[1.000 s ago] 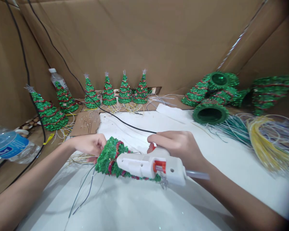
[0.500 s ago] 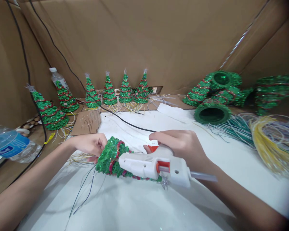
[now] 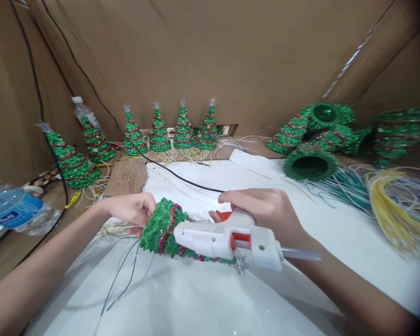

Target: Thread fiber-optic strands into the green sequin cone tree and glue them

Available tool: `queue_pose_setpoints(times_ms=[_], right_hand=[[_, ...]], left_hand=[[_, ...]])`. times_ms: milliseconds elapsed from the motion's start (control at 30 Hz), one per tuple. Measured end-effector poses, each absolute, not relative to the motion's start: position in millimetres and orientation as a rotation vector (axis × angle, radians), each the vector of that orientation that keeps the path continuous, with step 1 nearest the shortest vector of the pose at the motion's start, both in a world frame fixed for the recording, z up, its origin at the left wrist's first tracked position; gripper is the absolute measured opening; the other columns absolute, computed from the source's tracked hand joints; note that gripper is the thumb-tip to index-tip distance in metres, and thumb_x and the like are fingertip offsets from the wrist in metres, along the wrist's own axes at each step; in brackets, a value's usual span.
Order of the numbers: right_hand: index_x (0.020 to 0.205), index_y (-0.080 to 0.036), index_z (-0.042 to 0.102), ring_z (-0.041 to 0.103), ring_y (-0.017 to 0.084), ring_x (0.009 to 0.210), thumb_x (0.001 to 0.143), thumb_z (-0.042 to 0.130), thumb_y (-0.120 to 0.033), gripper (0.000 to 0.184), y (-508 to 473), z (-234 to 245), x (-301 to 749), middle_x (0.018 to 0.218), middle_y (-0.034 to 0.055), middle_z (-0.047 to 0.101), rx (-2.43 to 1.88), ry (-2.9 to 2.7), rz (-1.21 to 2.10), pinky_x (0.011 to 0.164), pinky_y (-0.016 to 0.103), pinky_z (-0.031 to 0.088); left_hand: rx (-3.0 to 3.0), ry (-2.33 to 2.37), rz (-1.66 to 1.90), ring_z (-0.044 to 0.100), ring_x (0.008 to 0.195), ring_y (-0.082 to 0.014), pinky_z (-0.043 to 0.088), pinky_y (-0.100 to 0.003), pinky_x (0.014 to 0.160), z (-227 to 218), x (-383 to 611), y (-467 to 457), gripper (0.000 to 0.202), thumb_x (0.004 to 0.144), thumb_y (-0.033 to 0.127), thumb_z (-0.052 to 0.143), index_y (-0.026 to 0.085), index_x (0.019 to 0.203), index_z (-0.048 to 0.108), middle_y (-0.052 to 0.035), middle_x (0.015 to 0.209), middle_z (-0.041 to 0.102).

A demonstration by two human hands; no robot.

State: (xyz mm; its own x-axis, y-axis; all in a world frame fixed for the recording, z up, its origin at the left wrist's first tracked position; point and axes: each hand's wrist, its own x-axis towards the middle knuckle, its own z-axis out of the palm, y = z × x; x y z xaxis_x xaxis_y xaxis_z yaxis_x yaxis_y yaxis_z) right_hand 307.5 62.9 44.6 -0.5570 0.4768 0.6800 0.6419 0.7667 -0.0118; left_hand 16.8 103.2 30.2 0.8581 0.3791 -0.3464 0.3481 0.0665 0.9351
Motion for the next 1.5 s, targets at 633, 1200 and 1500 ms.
queue_pose_setpoints(times_ms=[633, 1200, 1500], right_hand=[[0.065, -0.016, 0.062, 0.048, 0.01, 0.043, 0.092, 0.047, -0.026, 0.032, 60.2, 46.1, 306.5, 0.049, -0.0009, 0.055, -0.746, -2.23, -0.585, 0.043, 0.024, 0.027], [0.083, -0.015, 0.059, 0.047, 0.011, 0.051, 0.082, 0.063, -0.014, 0.004, 56.7, 45.8, 311.6, 0.052, -0.0017, 0.054, -0.461, -2.033, -1.066, 0.046, 0.024, 0.029], [0.072, -0.015, 0.063, 0.048, 0.01, 0.046, 0.09, 0.055, -0.027, 0.022, 64.0, 43.3, 309.5, 0.049, -0.0002, 0.054, -0.632, -2.034, -0.89, 0.044, 0.024, 0.029]], left_hand=[[1.523, 0.62, 0.028, 0.047, 0.032, -0.0051, 0.037, -0.01, 0.034, 29.3, 15.4, 102.8, 0.021, 0.066, -0.001, 0.053, 0.012, 0.058, 0.068, -0.0002, 0.044, 0.063], [1.52, 0.64, 0.025, 0.049, 0.033, -0.0061, 0.038, -0.01, 0.035, 30.6, 17.2, 101.7, 0.018, 0.067, 0.0, 0.056, 0.01, 0.059, 0.068, -0.0007, 0.044, 0.063], [1.531, 0.625, 0.025, 0.049, 0.033, -0.0063, 0.038, -0.011, 0.035, 28.3, 14.5, 102.7, 0.014, 0.073, 0.006, 0.06, 0.011, 0.064, 0.069, -0.0029, 0.046, 0.063]])
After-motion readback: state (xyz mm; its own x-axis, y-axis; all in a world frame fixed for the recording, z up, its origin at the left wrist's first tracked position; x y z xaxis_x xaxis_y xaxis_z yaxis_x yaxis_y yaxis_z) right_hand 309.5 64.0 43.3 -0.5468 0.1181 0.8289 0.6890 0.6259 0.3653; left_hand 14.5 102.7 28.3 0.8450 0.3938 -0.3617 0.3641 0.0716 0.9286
